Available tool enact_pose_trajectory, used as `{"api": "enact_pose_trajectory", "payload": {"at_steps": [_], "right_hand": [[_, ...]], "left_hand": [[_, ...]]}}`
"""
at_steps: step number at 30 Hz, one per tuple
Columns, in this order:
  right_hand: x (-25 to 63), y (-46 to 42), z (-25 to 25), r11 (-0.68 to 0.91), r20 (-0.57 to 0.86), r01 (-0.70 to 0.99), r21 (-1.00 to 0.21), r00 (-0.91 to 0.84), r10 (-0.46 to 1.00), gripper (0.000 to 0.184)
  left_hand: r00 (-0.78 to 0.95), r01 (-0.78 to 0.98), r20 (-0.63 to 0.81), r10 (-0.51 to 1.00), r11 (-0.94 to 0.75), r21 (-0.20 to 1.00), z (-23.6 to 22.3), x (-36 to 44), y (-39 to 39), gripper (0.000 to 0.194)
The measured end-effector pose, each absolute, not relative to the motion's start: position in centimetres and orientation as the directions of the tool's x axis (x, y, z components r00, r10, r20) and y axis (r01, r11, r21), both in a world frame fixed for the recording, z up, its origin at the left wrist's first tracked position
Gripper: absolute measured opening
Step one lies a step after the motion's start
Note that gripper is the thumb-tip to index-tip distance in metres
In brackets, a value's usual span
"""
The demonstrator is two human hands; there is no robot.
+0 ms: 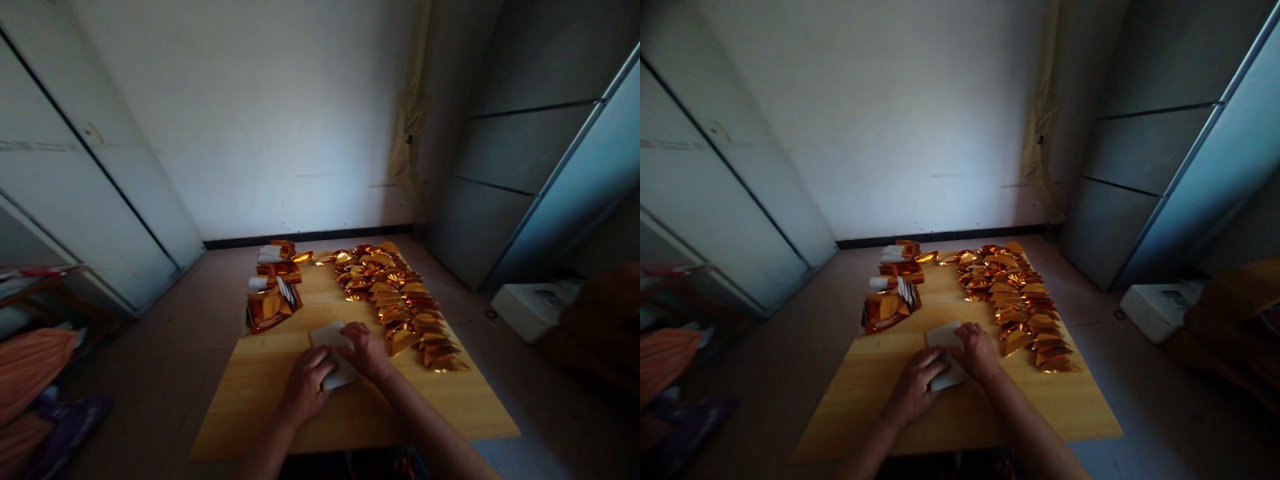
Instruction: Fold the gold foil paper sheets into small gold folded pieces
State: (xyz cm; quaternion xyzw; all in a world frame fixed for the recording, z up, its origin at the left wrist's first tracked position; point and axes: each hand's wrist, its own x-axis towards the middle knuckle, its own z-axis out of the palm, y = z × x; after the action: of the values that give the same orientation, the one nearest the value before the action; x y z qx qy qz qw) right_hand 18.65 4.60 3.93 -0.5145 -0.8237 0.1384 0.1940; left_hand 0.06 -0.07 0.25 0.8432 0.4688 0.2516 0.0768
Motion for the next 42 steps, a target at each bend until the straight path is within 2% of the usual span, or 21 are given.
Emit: {"api": "enact_pose_trajectory", "payload": {"at_steps": [3, 5, 6, 8, 11, 15, 19, 22, 26, 28, 32, 35, 42], "right_hand": [[20.5, 3.4, 2.9, 0.618, 0.215, 0.593, -0.516, -0.609, 0.764, 0.052], [21.2, 3.1, 2.2, 0.638, 0.2, 0.544, -0.545, -0.654, 0.729, 0.063], [21.4, 3.1, 1.9, 0.624, 0.192, 0.541, -0.564, -0.65, 0.736, 0.063], [21.5, 3.5, 1.4, 0.553, 0.187, 0.561, -0.616, -0.579, 0.794, 0.053], [20.7, 4.5, 1.5, 0.376, 0.155, 0.632, -0.677, -0.377, 0.913, 0.035], [18.8, 5.8, 2.9, 0.206, 0.072, 0.773, -0.6, -0.204, 0.976, 0.02], [17.0, 6.7, 3.5, 0.165, 0.056, 0.88, -0.445, -0.156, 0.986, 0.018], [16.2, 7.4, 2.6, 0.203, 0.074, 0.922, -0.331, -0.189, 0.979, 0.018], [15.6, 7.9, 1.3, 0.209, 0.08, 0.953, -0.221, -0.196, 0.977, 0.024], [15.4, 7.9, 1.1, 0.202, 0.095, 0.959, -0.201, -0.186, 0.978, 0.025], [15.4, 7.5, 1.6, 0.203, 0.109, 0.96, -0.191, -0.185, 0.977, 0.024], [15.5, 7.4, 1.8, 0.204, 0.105, 0.96, -0.19, -0.187, 0.977, 0.023], [15.6, 7.3, 1.9, 0.178, 0.091, 0.959, -0.222, -0.162, 0.983, 0.023]], "left_hand": [[0.403, 0.725, 0.336, 0.851, -0.521, 0.451, 0.8, 0.0, 0.1, 0.026], [0.354, 0.703, 0.324, 0.877, -0.478, 0.527, 1.3, -0.1, 0.4, 0.026], [0.311, 0.697, 0.316, 0.896, -0.441, 0.565, 1.4, -0.1, 0.6, 0.027], [0.258, 0.681, 0.273, 0.927, -0.375, 0.629, 1.7, 0.0, 1.1, 0.03], [0.151, 0.665, 0.17, 0.974, -0.228, 0.712, 1.6, 0.3, 2.0, 0.033], [-0.046, 0.634, 0.168, 0.985, -0.101, 0.767, 0.9, 0.6, 3.4, 0.028], [-0.164, 0.702, 0.253, 0.954, -0.068, 0.709, 0.2, 0.8, 4.2, 0.047], [-0.162, 0.764, 0.335, 0.928, -0.097, 0.638, -0.1, 0.8, 4.4, 0.058], [-0.114, 0.829, 0.393, 0.913, -0.13, 0.543, -0.4, 0.9, 4.5, 0.04], [-0.115, 0.851, 0.394, 0.912, -0.114, 0.513, -0.4, 1.0, 4.4, 0.031], [-0.092, 0.881, 0.381, 0.92, -0.102, 0.461, -0.2, 1.3, 4.1, 0.026], [-0.033, 0.918, 0.361, 0.932, -0.114, 0.38, 0.4, 1.5, 3.6, 0.021], [0.008, 0.98, 0.29, 0.957, -0.066, 0.19, 1.9, 1.4, 2.0, 0.027]]}}
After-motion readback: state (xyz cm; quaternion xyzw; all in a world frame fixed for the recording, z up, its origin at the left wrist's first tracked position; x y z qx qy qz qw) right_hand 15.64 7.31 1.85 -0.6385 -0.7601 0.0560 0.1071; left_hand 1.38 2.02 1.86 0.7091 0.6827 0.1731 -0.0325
